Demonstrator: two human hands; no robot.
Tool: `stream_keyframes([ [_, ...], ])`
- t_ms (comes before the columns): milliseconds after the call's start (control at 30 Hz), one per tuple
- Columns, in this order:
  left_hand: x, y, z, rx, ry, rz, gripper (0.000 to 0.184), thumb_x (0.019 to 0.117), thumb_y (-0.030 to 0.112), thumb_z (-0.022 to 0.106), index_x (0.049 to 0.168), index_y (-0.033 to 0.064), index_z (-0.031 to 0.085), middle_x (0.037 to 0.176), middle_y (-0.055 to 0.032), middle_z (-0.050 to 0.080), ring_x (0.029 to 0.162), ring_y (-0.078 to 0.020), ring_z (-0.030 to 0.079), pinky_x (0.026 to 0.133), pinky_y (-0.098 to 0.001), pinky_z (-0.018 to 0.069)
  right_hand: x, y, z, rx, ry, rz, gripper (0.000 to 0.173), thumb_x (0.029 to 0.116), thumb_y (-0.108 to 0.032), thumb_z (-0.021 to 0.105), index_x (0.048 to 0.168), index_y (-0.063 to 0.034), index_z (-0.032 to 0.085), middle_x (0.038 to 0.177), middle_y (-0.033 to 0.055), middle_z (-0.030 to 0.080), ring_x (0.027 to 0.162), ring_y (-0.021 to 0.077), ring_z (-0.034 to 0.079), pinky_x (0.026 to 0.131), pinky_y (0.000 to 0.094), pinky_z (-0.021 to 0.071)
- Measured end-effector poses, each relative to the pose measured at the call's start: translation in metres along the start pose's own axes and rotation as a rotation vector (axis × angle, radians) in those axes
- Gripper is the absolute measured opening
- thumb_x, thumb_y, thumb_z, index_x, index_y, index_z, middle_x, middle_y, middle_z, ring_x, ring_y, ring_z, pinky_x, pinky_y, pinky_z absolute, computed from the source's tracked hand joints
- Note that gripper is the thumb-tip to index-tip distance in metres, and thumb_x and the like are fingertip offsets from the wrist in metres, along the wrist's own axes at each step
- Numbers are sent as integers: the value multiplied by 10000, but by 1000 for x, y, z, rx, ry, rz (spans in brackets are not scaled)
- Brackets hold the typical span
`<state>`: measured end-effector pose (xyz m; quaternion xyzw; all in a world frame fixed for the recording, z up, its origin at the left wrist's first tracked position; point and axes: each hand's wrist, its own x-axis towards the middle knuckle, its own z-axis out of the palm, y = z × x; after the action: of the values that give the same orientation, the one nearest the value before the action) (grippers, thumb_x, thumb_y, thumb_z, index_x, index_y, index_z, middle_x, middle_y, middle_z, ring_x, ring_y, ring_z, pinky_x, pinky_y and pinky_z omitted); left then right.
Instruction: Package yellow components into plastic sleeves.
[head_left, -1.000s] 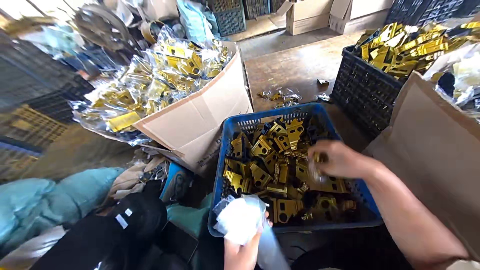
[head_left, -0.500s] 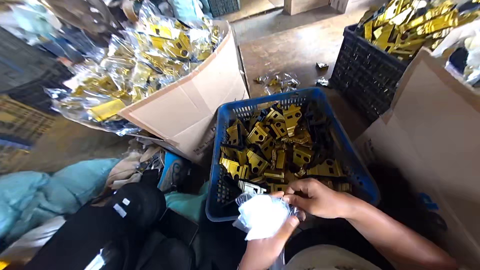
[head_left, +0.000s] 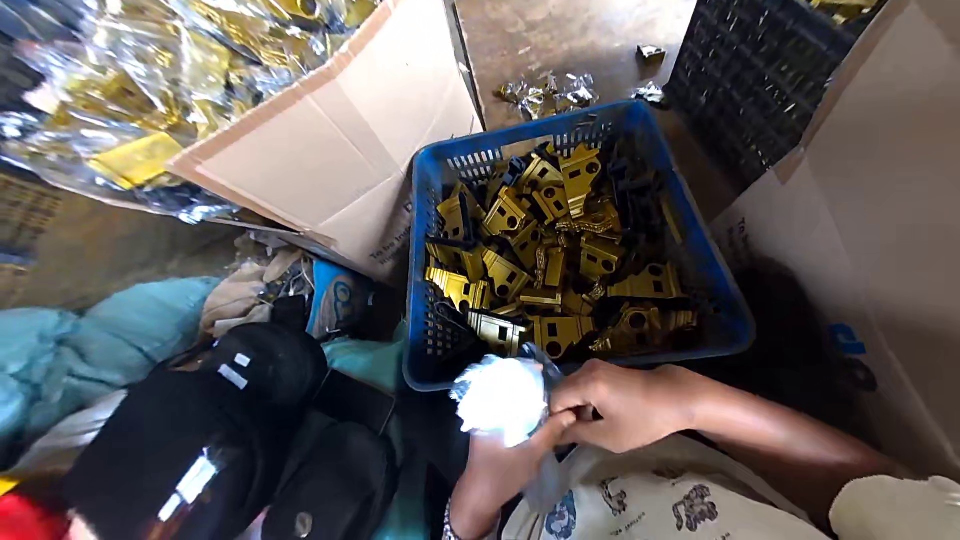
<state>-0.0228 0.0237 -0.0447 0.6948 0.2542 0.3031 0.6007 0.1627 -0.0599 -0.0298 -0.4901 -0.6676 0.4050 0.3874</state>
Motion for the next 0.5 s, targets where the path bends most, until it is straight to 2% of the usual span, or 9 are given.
stream_keyframes([
  [67,-4,-8,-11,186,129,40,403,731,81,830,1066,-58,652,909,47,708,867,47,655,838,-168,561,-3,0,-17,-82,26,129,188,975,-78,622,934,92,691,827,202,690,737,243,677,707,375,564],
  [100,-5,-10,-17,283,207,56,431,728,73,819,1064,-123,633,921,-18,703,878,36,650,853,-167,549,-3,2,-26,-94,86,185,216,1000,-104,594,964,90,681,843,192,685,747,216,666,719,351,556],
  [167,-4,-14,-22,455,327,127,469,711,128,800,1034,-155,612,917,-70,702,888,34,658,863,-149,542,0,11,-36,-115,201,189,230,1024,-149,562,983,54,663,851,127,662,749,96,612,711,223,511],
  [233,-1,-12,-23,674,404,251,506,718,196,786,979,-208,628,890,-207,720,883,-66,702,848,-194,541,12,17,-31,-163,302,141,220,1015,-124,557,987,64,667,878,152,667,770,122,613,728,236,510],
  [267,2,-11,-24,735,449,286,505,726,209,776,960,-214,631,872,-228,721,870,-86,714,830,-207,549,21,23,-28,-189,332,146,208,1007,-104,565,997,75,670,906,178,673,783,164,630,741,274,529],
  [333,5,-14,-33,646,534,293,554,751,160,806,1033,-254,569,938,-222,712,936,-51,698,882,-196,548,45,37,-27,-193,291,308,234,1011,-125,604,1095,82,671,1091,238,670,914,268,671,837,379,562],
  [367,7,-13,-37,571,571,276,580,759,134,822,1076,-258,535,979,-181,708,969,-2,681,910,-173,545,61,44,-27,-176,208,454,319,1029,-186,611,1210,75,644,1251,258,622,1055,328,658,932,439,543],
  [433,8,-8,-40,487,627,228,605,765,105,828,1121,-269,512,1017,-143,699,987,58,648,926,-134,519,99,60,-18,-144,41,680,543,1052,-333,584,1425,55,511,1472,271,491,1352,395,504,1124,532,403],
  [500,9,-4,-38,417,629,211,591,771,83,828,1138,-254,511,1038,-109,701,996,67,643,932,-135,523,131,78,1,-218,-109,734,665,1044,-341,590,1530,54,367,1541,289,418,1430,431,419,1163,592,335],
])
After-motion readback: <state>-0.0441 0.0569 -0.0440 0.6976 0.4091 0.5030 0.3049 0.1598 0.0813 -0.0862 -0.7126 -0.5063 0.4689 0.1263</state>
